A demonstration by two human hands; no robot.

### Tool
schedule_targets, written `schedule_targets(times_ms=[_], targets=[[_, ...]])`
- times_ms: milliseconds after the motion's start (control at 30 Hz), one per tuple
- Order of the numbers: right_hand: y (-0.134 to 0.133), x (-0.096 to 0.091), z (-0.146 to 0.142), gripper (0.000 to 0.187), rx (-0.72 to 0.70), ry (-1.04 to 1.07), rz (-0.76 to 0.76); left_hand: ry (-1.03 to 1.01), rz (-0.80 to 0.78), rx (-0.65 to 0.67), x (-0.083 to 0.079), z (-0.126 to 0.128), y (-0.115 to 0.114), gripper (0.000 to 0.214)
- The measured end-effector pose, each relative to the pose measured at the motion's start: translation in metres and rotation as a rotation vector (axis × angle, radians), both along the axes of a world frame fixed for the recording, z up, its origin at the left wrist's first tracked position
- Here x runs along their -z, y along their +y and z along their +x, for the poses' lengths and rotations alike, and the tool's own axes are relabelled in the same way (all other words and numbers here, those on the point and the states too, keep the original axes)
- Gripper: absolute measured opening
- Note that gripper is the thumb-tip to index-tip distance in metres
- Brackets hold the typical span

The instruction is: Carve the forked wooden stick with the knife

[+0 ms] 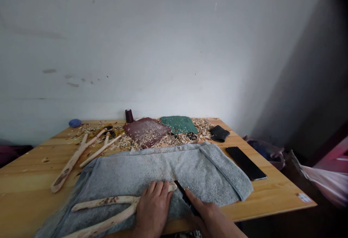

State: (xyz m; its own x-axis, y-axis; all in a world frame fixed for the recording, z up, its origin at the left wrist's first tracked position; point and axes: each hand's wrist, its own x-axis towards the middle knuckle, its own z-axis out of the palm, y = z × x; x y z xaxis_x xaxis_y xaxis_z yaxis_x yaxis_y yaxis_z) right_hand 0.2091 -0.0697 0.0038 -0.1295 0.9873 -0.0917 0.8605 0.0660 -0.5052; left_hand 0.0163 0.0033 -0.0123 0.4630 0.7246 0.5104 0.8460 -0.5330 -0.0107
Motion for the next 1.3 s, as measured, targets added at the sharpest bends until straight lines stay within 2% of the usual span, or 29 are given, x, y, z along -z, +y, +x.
schedule_targets(times_ms=[133,267,433,633,800,967,1167,1300], targets=[[0.002,-0.003,-0.002,0.079,-0.019,0.006,-0.041,-0.002,-0.015,-0.004,-0.001,0.001,-0.001,0.02],[0.001,-0.029,-0.005,0.075,-0.032,-0.021,-0.117,0.0,-0.027,-0.002,0.0,0.001,0.0,0.019],[0.002,-0.062,-0.008,0.073,-0.039,-0.2,-0.178,0.066,-0.055,0.044,-0.001,0.0,0.005,0.016],[0.01,-0.077,-0.018,0.073,-0.104,-0.426,-0.124,0.087,-0.098,0.108,-0.009,-0.002,0.008,0.012],[0.02,-0.081,-0.04,0.064,-0.088,-0.48,-0.079,0.091,-0.142,0.104,-0.012,-0.002,0.01,0.015],[0.027,-0.073,-0.06,0.06,-0.013,-0.534,-0.064,0.083,-0.185,0.103,-0.013,-0.002,0.009,0.02],[0.018,-0.062,-0.046,0.07,-0.033,-0.518,-0.107,0.003,-0.211,0.036,-0.012,0.0,0.005,0.013],[0.009,-0.06,-0.037,0.076,-0.048,-0.508,-0.155,0.019,-0.214,0.042,-0.011,0.0,0.005,0.013]])
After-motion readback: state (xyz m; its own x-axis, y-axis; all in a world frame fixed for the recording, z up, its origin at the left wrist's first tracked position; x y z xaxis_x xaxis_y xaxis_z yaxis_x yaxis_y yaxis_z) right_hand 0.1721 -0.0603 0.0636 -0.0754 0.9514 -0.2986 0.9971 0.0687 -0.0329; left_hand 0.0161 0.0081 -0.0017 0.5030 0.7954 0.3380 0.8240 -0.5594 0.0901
